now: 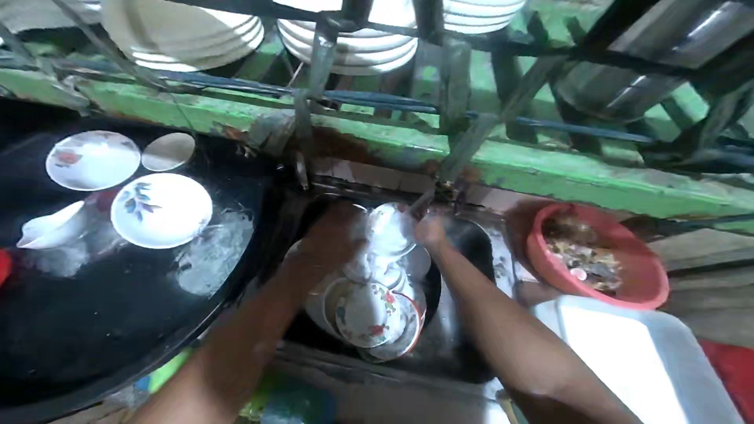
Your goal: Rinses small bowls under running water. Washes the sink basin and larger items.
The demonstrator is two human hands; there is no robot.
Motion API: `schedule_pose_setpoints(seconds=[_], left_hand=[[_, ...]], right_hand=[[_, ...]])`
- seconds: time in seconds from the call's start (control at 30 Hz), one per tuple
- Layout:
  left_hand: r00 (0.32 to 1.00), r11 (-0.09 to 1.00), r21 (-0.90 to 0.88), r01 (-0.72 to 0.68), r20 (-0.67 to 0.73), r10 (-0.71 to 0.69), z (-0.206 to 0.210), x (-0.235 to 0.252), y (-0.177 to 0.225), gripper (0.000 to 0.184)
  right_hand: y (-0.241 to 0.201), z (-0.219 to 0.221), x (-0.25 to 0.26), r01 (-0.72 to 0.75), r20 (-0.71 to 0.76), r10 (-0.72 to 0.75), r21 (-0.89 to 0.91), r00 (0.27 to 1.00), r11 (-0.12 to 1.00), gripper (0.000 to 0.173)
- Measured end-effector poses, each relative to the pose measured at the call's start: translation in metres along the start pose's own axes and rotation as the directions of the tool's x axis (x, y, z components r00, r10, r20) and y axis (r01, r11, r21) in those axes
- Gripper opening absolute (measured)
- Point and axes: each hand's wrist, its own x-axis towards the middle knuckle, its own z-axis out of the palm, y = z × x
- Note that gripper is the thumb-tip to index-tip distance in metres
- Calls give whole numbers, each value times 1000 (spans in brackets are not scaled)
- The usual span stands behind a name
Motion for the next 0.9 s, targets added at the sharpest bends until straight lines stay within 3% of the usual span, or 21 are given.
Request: schedule_pose_setpoints(seconds=[0.07,0.1,0.17,0.23,0.27,0.33,0.4,0.47,0.53,0.63,0.7,0.8,0.9], left_hand=[[980,994,-32,-103,169,107,73,31,16,88],[974,992,-52,-117,188,125,100,44,22,89],[981,985,-155,-75,167,101,126,64,37,67],[983,947,-315,65,183,-6,121,78,59,45],[979,931,-345,120,194,-54,114,84,67,43],[982,914,-372,163,154,-113,107,95,73,47],[987,870,-465,164,77,-144,109,107,78,54],[990,800,-585,134,48,-131,108,115,84,56],[990,717,-682,143,87,-114,106,119,87,51],[980,724,-672,157,196,-30,94,117,87,53],[975,826,-558,72,213,58,76,106,83,53],[983,929,-346,-129,80,166,24,62,79,41],[985,985,-35,-168,-39,167,-51,4,69,37]], right_hand=[[-12,-13,-10,-34,-12,35,71,999,997,39],[-13,-17,-13,-46,-17,48,129,999,991,39],[-10,-27,-19,-76,-16,84,289,996,954,38],[11,-24,-21,-118,-73,206,617,976,778,33],[25,-19,-19,-127,-80,255,702,963,701,34],[55,-4,-20,-207,-78,309,585,948,784,38],[81,16,-28,-319,9,330,280,944,905,42],[89,40,-33,-359,96,355,26,930,933,51],[84,56,-38,-361,102,369,-86,924,929,56],[80,64,-40,-342,97,356,-138,929,930,50],[73,62,-40,-304,56,312,-115,949,946,48],[59,53,-37,-218,-61,214,-59,975,974,52],[35,33,-23,-177,-101,184,71,978,982,40]])
